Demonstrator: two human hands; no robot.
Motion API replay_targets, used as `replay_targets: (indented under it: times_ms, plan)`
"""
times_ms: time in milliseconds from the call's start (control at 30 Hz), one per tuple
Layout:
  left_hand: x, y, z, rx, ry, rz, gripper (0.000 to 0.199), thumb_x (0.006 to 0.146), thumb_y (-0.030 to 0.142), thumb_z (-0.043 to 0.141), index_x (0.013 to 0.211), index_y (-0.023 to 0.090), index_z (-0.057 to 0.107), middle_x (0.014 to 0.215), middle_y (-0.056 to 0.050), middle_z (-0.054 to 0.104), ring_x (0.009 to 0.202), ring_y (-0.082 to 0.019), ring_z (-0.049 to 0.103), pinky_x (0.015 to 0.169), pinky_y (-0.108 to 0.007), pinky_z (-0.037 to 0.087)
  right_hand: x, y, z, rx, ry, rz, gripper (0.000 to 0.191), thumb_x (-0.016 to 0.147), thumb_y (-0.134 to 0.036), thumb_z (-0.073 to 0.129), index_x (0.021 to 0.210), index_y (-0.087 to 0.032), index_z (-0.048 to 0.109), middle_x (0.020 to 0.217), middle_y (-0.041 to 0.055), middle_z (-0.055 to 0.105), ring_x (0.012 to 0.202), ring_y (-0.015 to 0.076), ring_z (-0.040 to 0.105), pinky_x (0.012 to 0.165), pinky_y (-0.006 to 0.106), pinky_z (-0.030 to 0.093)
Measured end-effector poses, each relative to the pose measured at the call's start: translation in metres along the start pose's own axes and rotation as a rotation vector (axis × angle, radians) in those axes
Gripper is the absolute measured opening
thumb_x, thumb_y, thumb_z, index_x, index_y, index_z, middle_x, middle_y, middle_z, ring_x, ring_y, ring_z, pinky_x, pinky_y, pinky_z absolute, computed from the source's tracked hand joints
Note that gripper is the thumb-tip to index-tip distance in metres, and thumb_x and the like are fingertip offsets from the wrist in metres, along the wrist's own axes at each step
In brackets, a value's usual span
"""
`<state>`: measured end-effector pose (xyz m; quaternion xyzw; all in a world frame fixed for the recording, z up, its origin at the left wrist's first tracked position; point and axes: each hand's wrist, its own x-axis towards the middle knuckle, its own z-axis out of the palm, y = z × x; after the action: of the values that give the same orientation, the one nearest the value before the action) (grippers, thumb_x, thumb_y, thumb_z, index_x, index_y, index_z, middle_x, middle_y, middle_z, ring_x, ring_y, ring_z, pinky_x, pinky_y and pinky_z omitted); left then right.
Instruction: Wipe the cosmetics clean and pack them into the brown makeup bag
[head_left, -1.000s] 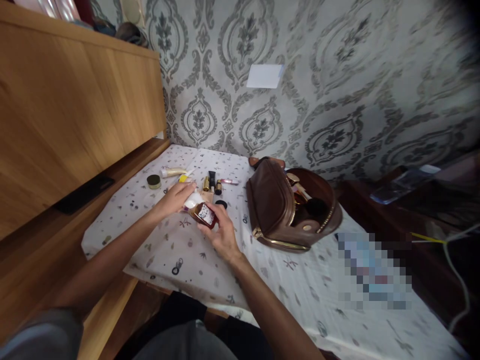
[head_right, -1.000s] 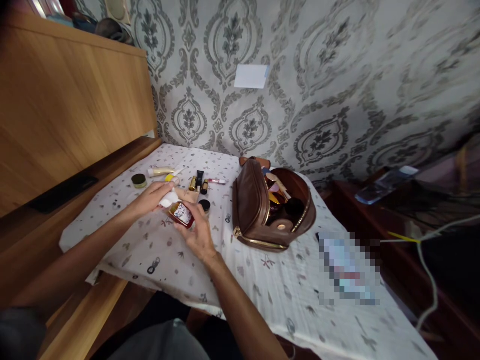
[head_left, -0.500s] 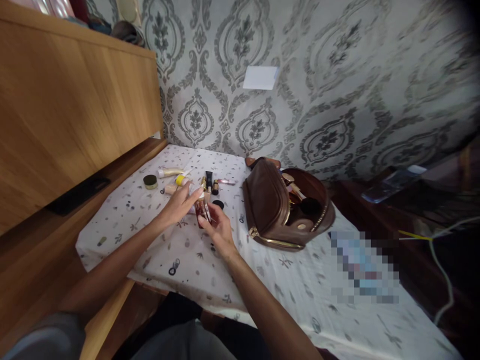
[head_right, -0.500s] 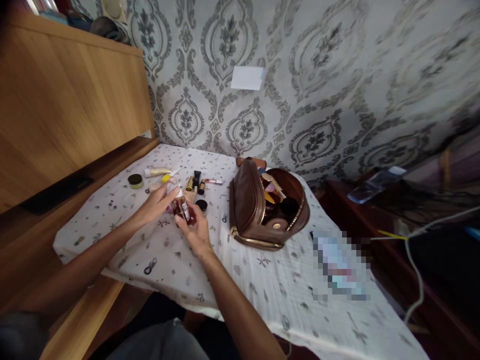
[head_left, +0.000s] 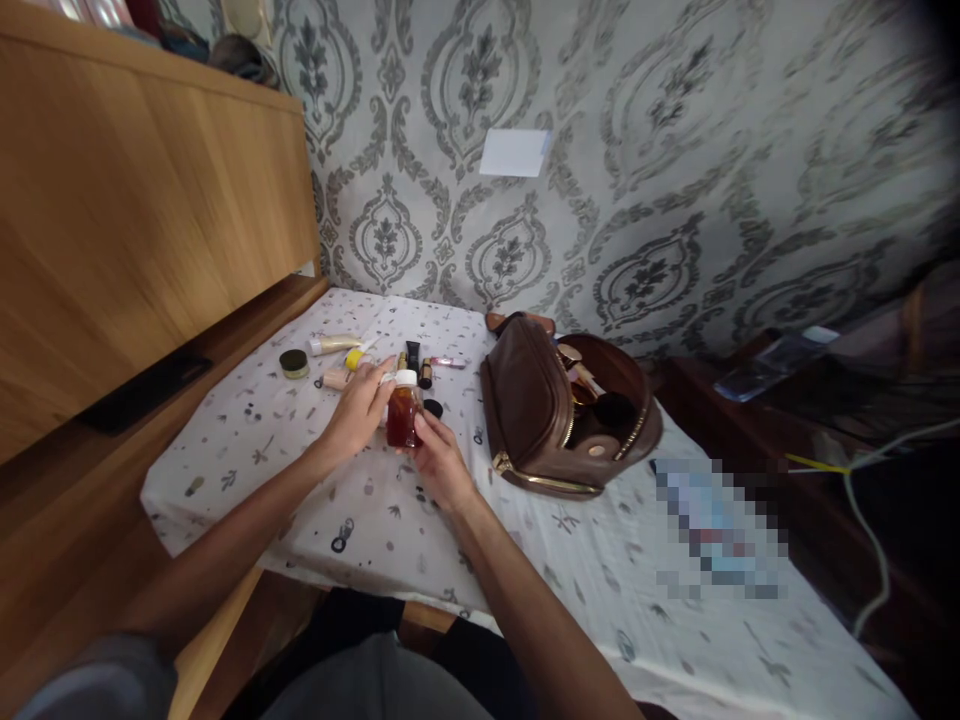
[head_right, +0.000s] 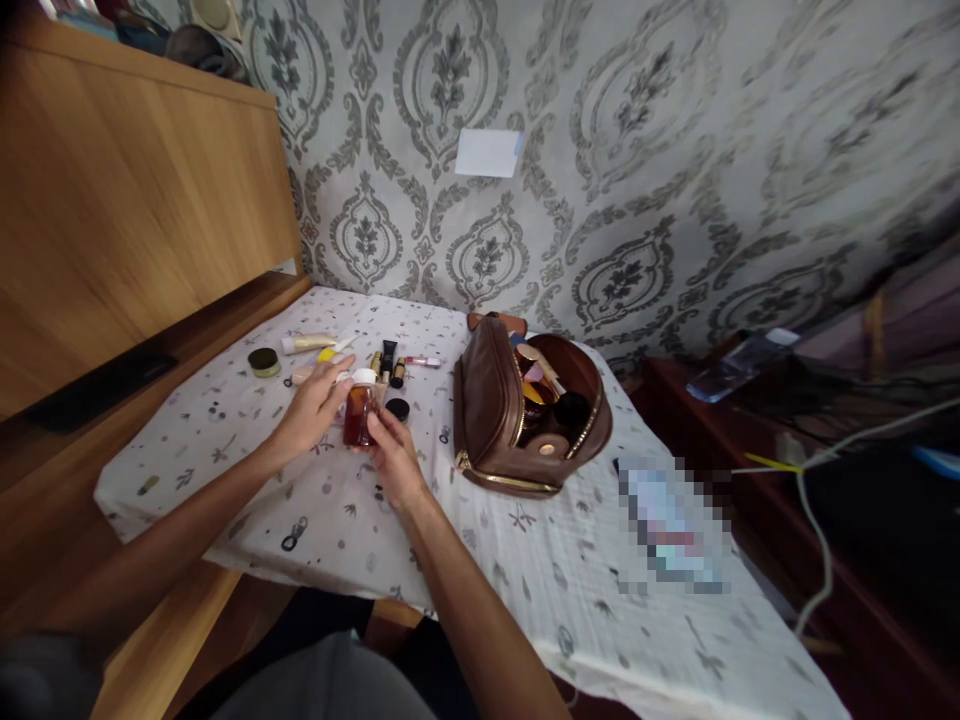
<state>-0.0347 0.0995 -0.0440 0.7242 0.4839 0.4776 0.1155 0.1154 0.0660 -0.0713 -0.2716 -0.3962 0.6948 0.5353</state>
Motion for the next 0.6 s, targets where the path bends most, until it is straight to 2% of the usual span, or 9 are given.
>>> replay_targets:
  times_ms: [100, 167, 233, 400, 600]
  plan:
    - [-0.001, 0.003, -0.003, -0.032, 0.099, -0.058, 0.028, 0.092, 0.031, 0.053, 0.118, 0.021, 0.058, 0.113, -0.009, 0.066, 0.108, -0.025, 0.06, 0.097, -0.04, 0.048, 0.0, 0.0, -0.001, -0.022, 0.019, -0.017, 0.042, 0.072, -0.051, 0.079, 0.102, -0.023, 0.071, 0.1, 0.0027, 0.072, 0.077, 0.0163, 0.062, 0.062, 0.027, 0.051]
    - [0.0, 0.006, -0.005, -0.047, 0.119, -0.103, 0.017, 0.089, 0.029, 0.058, 0.105, 0.021, 0.06, 0.099, -0.005, 0.068, 0.092, -0.021, 0.063, 0.086, -0.035, 0.051, 0.0, 0.0, -0.001, -0.026, 0.028, -0.022, 0.043, 0.072, -0.05, 0.08, 0.104, -0.024, 0.069, 0.099, 0.0018, 0.072, 0.078, 0.0163, 0.062, 0.063, 0.027, 0.051]
    - [0.0, 0.008, -0.006, -0.061, 0.114, -0.089, 0.009, 0.088, 0.026, 0.06, 0.094, 0.02, 0.063, 0.092, -0.003, 0.067, 0.087, -0.02, 0.063, 0.083, -0.033, 0.051, 0.0, 0.001, 0.0, -0.028, 0.03, -0.018, 0.043, 0.072, -0.048, 0.08, 0.106, -0.024, 0.068, 0.096, 0.0009, 0.071, 0.079, 0.0161, 0.062, 0.064, 0.027, 0.052]
    - [-0.003, 0.009, -0.001, -0.06, 0.163, 0.054, 0.011, 0.088, 0.022, 0.061, 0.096, 0.02, 0.069, 0.108, -0.007, 0.063, 0.11, -0.023, 0.059, 0.099, -0.038, 0.048, 0.0, 0.002, 0.001, -0.014, 0.049, -0.018, 0.042, 0.072, -0.046, 0.081, 0.106, -0.025, 0.067, 0.097, 0.0002, 0.069, 0.08, 0.0158, 0.062, 0.064, 0.026, 0.052]
    - [-0.014, 0.019, 0.001, -0.097, 0.06, 0.107, 0.023, 0.092, 0.018, 0.053, 0.106, 0.022, 0.071, 0.108, -0.007, 0.071, 0.104, -0.022, 0.065, 0.095, -0.038, 0.052, 0.003, 0.004, -0.003, -0.009, 0.066, -0.053, 0.037, 0.075, -0.045, 0.078, 0.106, -0.025, 0.07, 0.099, 0.0009, 0.07, 0.079, 0.0166, 0.062, 0.062, 0.027, 0.051]
